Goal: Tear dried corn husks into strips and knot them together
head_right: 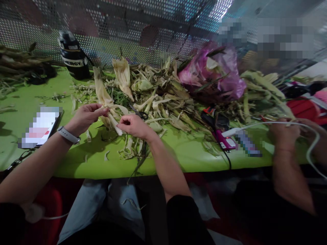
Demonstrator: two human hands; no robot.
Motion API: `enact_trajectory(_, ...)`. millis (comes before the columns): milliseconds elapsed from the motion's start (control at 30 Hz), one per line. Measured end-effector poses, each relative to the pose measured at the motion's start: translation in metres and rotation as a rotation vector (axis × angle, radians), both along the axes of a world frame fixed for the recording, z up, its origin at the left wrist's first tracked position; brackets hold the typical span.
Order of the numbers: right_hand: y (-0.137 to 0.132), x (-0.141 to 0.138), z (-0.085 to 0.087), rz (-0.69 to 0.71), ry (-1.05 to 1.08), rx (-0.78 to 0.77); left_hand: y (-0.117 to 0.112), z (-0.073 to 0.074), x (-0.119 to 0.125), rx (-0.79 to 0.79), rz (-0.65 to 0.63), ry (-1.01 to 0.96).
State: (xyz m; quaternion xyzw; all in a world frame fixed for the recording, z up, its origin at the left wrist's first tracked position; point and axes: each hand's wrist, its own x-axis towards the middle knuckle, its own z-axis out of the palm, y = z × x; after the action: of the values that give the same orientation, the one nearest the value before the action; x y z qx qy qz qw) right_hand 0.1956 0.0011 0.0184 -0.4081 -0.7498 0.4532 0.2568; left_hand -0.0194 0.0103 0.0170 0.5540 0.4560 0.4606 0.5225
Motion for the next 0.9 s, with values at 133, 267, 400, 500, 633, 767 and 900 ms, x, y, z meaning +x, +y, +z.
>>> enact_trajectory(133,0.001,0.009,0.005,0.114,-0.050,-0.037,0.001,0.000,-0.001,0.015,0.028,-0.038)
enact_trajectory(267,-0.004,0.008,0.007,0.103,-0.117,0.046,0.002,-0.003,-0.001,0.070,-0.033,-0.031)
enact_trajectory(400,-0.007,0.000,0.003,-0.309,0.040,0.551,-0.003,-0.002,0.001,0.083,-0.157,0.097)
enact_trajectory(500,-0.004,-0.004,-0.004,-0.424,-0.039,0.809,-0.009,0.001,0.005,0.085,-0.234,0.128)
enact_trajectory(633,0.002,-0.006,-0.012,-0.302,-0.181,0.752,-0.016,0.004,0.010,0.112,-0.254,0.113)
enact_trajectory(767,0.004,-0.008,-0.015,-0.218,-0.085,0.572,-0.017,0.002,0.014,0.142,-0.265,0.106)
enact_trajectory(900,0.003,-0.011,-0.018,-0.192,0.151,0.316,-0.012,-0.008,0.015,0.237,-0.293,0.071)
